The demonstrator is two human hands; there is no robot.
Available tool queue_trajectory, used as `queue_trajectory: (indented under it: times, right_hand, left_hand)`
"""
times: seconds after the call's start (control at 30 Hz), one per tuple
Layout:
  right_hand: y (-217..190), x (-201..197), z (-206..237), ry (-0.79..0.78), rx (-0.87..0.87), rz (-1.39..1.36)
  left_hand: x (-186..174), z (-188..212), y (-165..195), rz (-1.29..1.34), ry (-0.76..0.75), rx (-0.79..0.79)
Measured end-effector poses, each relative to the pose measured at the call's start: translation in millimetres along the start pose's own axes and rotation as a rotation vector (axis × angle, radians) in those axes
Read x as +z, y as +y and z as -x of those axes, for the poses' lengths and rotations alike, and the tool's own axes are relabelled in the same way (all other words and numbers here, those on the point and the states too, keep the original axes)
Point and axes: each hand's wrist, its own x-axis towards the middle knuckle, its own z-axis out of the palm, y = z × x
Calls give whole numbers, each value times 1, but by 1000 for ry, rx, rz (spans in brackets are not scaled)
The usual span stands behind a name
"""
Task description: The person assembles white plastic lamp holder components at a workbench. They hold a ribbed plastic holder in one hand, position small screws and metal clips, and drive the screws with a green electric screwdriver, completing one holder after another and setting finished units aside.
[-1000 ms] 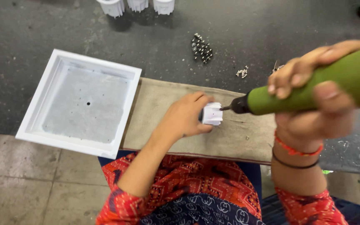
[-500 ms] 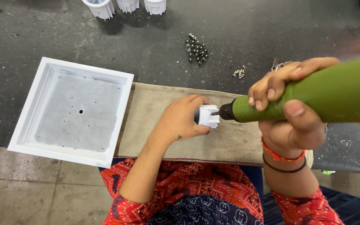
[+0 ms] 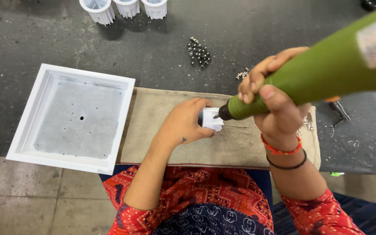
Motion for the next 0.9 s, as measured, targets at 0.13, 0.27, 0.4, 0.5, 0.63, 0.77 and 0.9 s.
queue_trajectory:
  times: [0.13, 0.27, 0.4, 0.5, 0.63, 0.77, 0.9]
  right_hand:
    - [2, 6, -4, -24, -7, 52]
    - [-5, 13, -3, -59, 6, 146]
    - [-14, 11, -3, -124, 39, 208]
    - [-17, 1, -4, -195, 33, 243]
    - [-27, -40, -5, -387, -23, 298]
    - [-26, -119, -33, -382, -491, 1376]
    - [17, -179, -40, 30, 309, 1496]
  left_hand:
    - [17, 11, 10, -158, 303, 112]
    - [43, 21, 21, -136, 415, -25]
    - [50, 21, 18, -105, 486, 40]
    - [50, 22, 14, -79, 487, 50]
    - [52, 24, 12, -62, 498, 77]
    - [55, 25, 9, -38, 520, 99]
    - [55, 25, 6, -43, 545, 152]
